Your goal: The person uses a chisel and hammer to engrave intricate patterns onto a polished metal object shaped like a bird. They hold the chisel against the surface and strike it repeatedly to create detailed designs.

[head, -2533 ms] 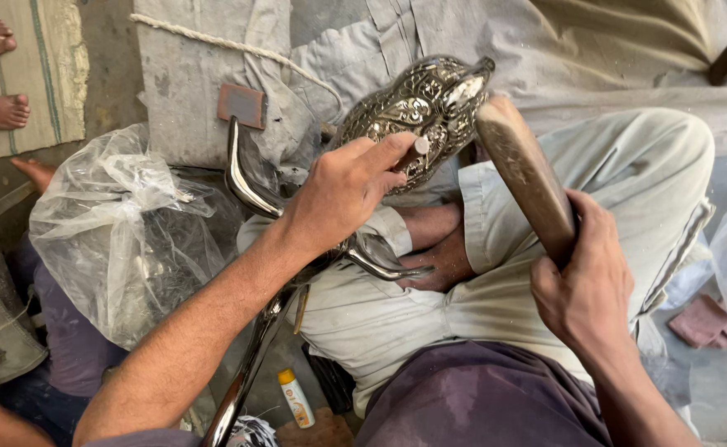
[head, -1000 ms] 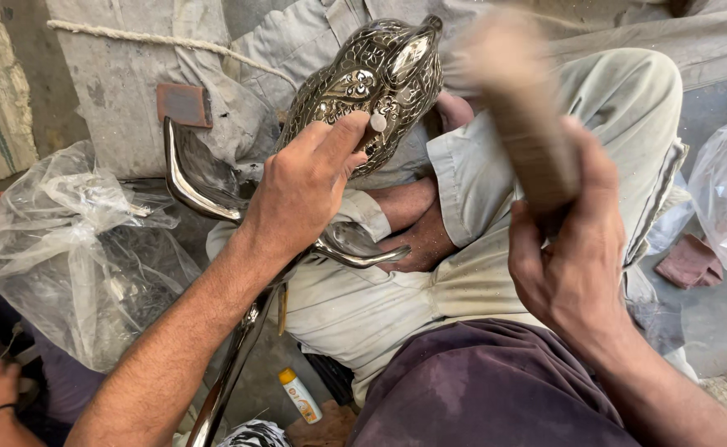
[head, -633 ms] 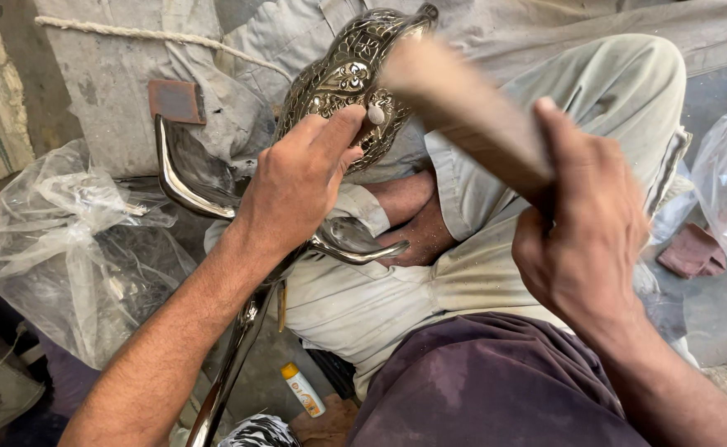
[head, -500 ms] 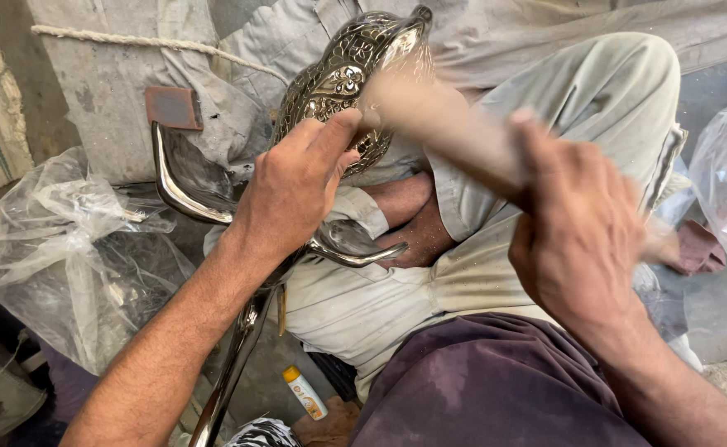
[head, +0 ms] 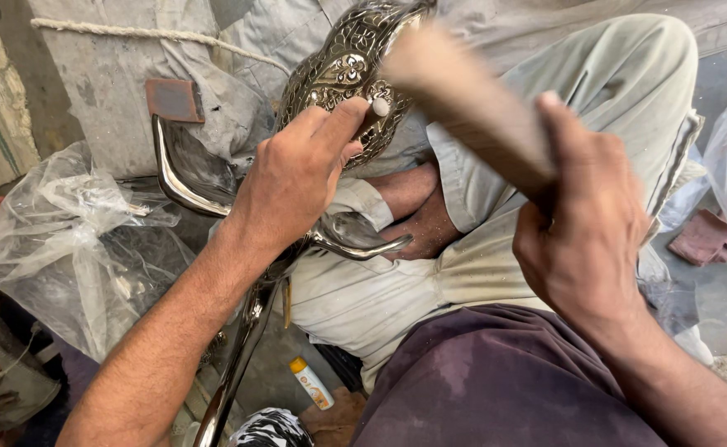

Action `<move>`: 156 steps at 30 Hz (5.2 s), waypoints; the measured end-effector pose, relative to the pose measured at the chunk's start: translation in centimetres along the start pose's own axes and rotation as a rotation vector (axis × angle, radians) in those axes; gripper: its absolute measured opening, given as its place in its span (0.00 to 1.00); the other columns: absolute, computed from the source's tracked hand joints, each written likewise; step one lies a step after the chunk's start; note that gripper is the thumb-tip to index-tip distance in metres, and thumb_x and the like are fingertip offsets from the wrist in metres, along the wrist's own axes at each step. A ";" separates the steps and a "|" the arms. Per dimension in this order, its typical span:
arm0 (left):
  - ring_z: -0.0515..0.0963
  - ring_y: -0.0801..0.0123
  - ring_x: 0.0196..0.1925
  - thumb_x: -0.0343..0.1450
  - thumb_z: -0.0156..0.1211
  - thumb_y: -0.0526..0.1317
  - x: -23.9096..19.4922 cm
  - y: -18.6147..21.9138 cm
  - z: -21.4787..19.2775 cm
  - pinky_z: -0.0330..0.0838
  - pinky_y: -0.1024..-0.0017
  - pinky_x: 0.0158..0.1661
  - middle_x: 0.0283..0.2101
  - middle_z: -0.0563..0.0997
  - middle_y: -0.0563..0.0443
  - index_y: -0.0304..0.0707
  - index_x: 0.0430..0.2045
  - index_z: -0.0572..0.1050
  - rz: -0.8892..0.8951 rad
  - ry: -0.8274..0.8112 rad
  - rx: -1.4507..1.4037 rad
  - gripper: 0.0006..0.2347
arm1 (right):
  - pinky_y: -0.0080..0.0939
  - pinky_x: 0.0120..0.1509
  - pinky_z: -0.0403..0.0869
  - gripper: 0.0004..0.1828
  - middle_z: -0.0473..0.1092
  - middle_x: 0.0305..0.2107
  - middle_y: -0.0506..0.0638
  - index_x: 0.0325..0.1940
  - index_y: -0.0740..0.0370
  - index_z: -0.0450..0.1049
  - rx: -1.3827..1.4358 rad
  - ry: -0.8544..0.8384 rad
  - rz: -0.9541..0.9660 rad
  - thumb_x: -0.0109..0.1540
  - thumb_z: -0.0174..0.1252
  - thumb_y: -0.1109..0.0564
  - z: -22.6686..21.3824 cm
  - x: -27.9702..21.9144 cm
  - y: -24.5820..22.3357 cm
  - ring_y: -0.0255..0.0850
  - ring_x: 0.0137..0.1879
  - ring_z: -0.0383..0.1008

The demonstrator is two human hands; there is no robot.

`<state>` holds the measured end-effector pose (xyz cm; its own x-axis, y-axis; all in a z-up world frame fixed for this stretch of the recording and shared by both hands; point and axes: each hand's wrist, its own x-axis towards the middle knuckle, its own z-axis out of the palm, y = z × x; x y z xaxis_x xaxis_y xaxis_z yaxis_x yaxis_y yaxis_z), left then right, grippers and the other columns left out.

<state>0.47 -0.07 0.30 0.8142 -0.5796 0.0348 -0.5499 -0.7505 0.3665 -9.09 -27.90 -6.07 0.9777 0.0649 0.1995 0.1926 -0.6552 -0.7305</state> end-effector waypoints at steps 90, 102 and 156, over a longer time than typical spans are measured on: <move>0.82 0.49 0.36 0.76 0.65 0.33 -0.3 0.1 -0.8 0.76 0.57 0.32 0.37 0.75 0.43 0.41 0.60 0.68 -0.059 -0.028 -0.017 0.18 | 0.45 0.49 0.74 0.34 0.72 0.41 0.51 0.68 0.60 0.55 0.015 -0.024 0.100 0.62 0.62 0.64 -0.8 3.5 -2.0 0.43 0.45 0.76; 0.82 0.47 0.38 0.76 0.65 0.33 0.2 -0.1 -1.1 0.77 0.56 0.34 0.38 0.76 0.42 0.39 0.60 0.67 -0.035 -0.069 0.000 0.18 | 0.50 0.45 0.73 0.31 0.70 0.39 0.60 0.68 0.64 0.59 -0.112 -0.009 -0.046 0.63 0.62 0.68 -1.2 2.8 -2.0 0.53 0.41 0.75; 0.85 0.65 0.44 0.72 0.58 0.32 -21.5 5.0 7.0 0.73 0.78 0.19 0.44 0.81 0.40 0.31 0.53 0.68 -1.031 1.141 -0.885 0.15 | 0.57 0.42 0.75 0.35 0.75 0.37 0.63 0.57 0.63 0.61 0.040 -0.699 0.061 0.57 0.66 0.41 4.8 5.7 -1.9 0.62 0.43 0.77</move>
<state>-21.04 6.41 -5.11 0.6567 0.7494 -0.0849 0.1616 -0.0299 0.9864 -3.49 -22.70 -6.63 0.8087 0.5064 -0.2992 0.1259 -0.6458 -0.7531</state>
